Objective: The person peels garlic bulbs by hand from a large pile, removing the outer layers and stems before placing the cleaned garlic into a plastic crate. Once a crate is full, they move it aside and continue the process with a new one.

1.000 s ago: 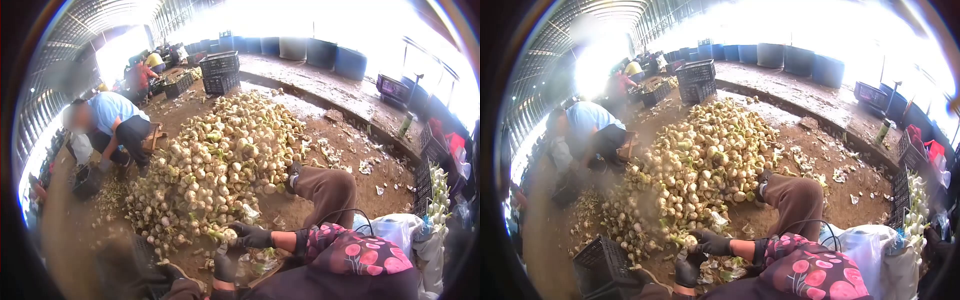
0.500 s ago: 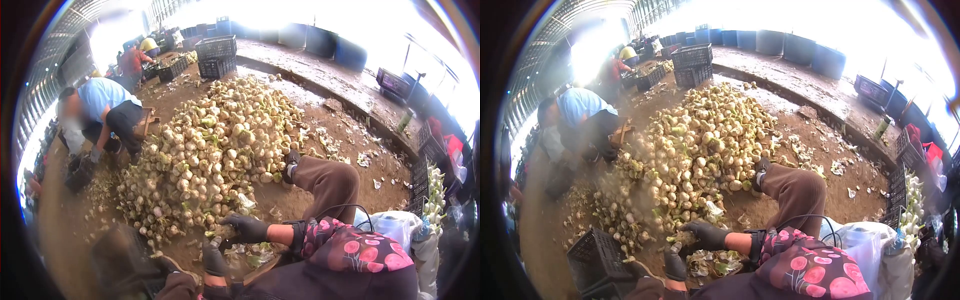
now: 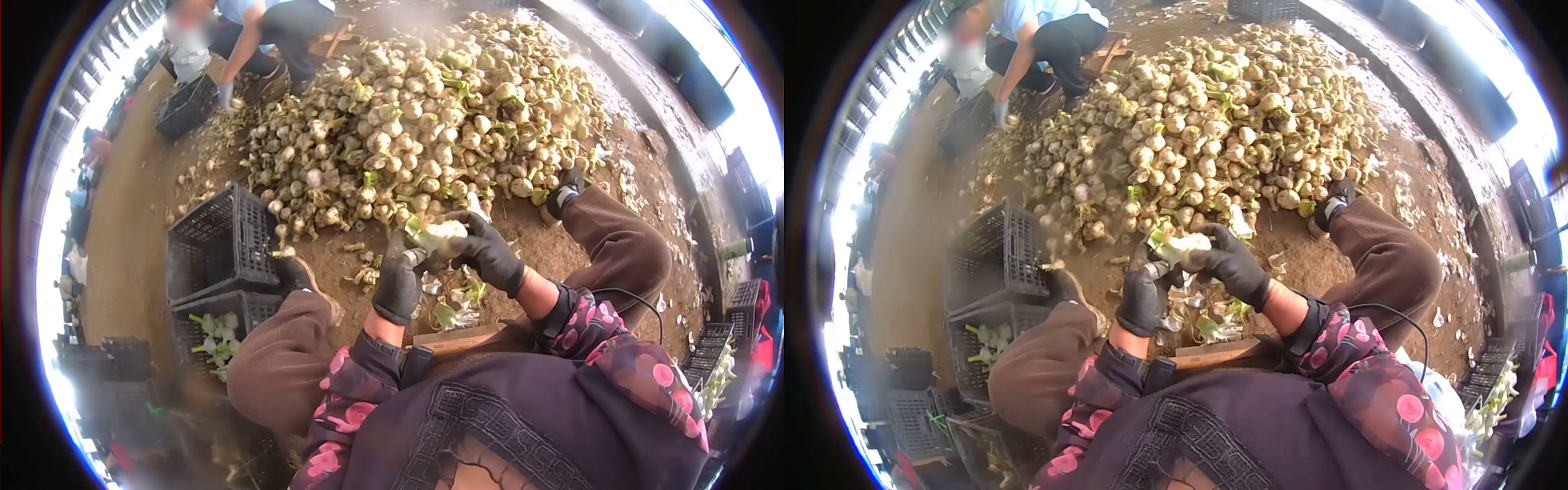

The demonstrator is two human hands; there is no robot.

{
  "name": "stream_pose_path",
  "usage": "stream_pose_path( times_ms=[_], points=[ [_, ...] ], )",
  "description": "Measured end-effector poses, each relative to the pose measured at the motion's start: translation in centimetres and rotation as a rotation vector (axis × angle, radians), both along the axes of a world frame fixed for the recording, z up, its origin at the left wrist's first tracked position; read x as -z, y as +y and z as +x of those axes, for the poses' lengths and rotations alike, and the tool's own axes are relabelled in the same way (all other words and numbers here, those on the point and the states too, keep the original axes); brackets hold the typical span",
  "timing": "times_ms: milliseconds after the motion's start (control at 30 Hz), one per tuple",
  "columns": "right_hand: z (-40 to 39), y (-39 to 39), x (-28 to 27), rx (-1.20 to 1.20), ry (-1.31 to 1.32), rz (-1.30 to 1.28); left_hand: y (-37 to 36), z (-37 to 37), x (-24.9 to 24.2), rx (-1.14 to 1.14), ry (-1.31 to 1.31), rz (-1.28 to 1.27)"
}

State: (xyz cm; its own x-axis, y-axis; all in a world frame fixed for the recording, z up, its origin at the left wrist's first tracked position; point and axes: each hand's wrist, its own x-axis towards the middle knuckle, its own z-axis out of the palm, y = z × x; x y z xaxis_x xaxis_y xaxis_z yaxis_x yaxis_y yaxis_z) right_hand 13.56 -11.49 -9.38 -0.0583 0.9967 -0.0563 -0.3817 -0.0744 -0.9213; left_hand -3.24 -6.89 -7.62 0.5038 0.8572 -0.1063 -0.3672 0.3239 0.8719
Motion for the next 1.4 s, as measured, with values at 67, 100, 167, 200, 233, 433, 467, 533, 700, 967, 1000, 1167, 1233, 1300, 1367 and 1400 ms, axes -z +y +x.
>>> stream_pose_path(
  times_ms=[67,100,167,200,233,433,467,533,700,967,1000,1167,1233,1300,1367,1400],
  points=[
    [0.3,0.3,0.5,-0.087,0.487,-0.178,0.0,-0.1,-0.7,0.021,-0.065,-0.049],
    [-0.2,0.3,0.1,-0.087,0.489,-0.177,0.0,0.0,-0.4,-0.004,0.006,0.020],
    [-1.3,0.1,-0.8,0.107,0.286,-0.154,-0.2,0.2,-0.1,-0.024,0.077,0.087],
    [-1.1,0.2,-0.8,0.101,0.261,-0.139,-0.3,0.3,-0.3,-0.042,0.026,0.022],
    [-1.2,0.2,-0.8,0.101,0.260,-0.139,-0.4,0.3,-0.3,-0.062,-0.025,-0.043],
    [-0.6,0.7,-1.2,0.345,-0.900,0.582,-0.2,0.9,1.2,-0.155,0.235,0.113],
    [-0.9,0.6,-1.7,0.341,-0.920,0.588,-0.5,1.4,0.6,-0.205,0.065,0.022],
    [-1.1,0.4,-1.9,0.336,-0.957,0.598,-0.3,1.4,1.2,-0.209,0.073,0.011],
    [-1.2,0.1,-2.2,0.373,-1.046,0.573,-0.2,1.1,1.2,-0.142,0.023,-0.065],
    [-2.0,0.8,0.4,0.328,-0.243,-0.122,-1.0,2.0,1.6,-0.158,0.250,0.432],
    [-2.3,0.8,-0.7,0.340,-0.113,-0.257,-1.0,1.7,1.2,-0.088,0.113,0.189],
    [-1.7,0.8,-0.1,0.228,0.107,-0.450,-0.8,1.0,2.0,-0.078,-0.164,-0.268],
    [-1.4,0.5,0.2,0.191,0.230,-0.459,-0.7,0.8,1.6,-0.057,-0.133,-0.226],
    [-0.7,0.6,1.7,0.258,-0.215,-0.109,-0.5,1.1,2.1,-0.071,0.133,0.033],
    [-0.6,0.6,0.5,0.275,-0.174,-0.244,0.2,0.7,3.5,0.046,0.106,0.209],
    [0.0,0.5,0.0,0.212,0.145,-0.250,0.1,0.6,3.5,0.117,0.590,0.373]
  ],
)
